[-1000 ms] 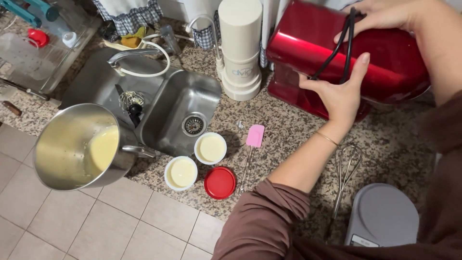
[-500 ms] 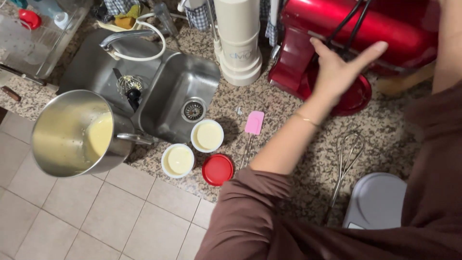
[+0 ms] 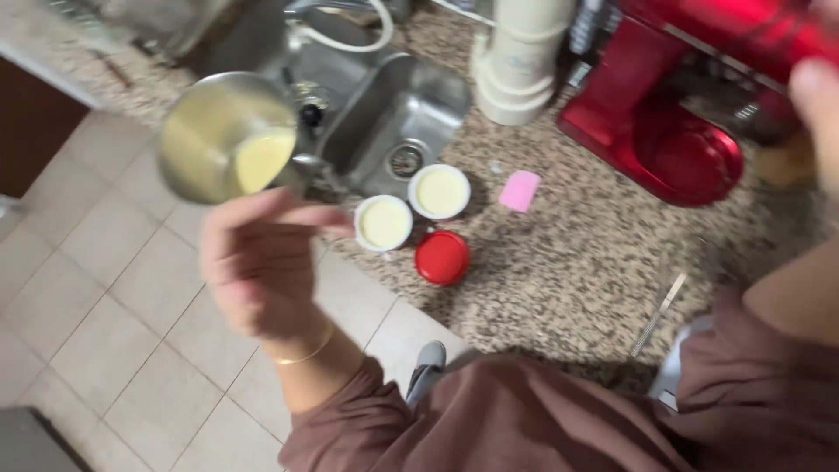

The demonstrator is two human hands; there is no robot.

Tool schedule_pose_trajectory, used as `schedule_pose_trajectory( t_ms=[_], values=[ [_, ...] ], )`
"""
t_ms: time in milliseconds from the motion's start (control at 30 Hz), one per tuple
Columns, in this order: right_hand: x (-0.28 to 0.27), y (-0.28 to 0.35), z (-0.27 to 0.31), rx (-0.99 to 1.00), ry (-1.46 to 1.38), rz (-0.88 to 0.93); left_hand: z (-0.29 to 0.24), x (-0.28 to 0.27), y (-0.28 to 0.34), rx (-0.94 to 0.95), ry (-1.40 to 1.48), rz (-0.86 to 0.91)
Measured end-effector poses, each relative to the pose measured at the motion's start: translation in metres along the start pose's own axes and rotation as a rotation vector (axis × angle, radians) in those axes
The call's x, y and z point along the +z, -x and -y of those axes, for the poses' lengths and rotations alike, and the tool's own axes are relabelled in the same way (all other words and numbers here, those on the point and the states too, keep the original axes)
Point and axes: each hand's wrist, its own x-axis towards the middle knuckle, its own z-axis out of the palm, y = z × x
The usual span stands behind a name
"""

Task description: Preparing a mixture by hand-whisking ingredients and washing tools in a kitchen.

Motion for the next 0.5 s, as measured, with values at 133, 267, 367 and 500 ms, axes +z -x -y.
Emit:
schedule_pose_trajectory(
  t_ms=[133, 267, 367, 500],
  values=[
    [0.058, 0.039, 0.053, -0.147, 0.009, 0.055, -0.038, -0.093, 0.042, 0.096, -0.214, -0.394],
    [0.153, 0.039, 0.105, -0.061, -0.237, 0.426, -0.027, -0.208, 0.071, -0.176, -0.432, -0.871],
    [0.279, 0.023, 0.113, -0.038, -0.567, 0.534, 0.012, -0.283, 0.080, -0.388, -0.422, -0.994],
    [0.428, -0.005, 0.104, 0.056, -0.512, 0.447, 0.092, -0.368, 0.102, -0.550, -0.336, -1.035]
  ],
)
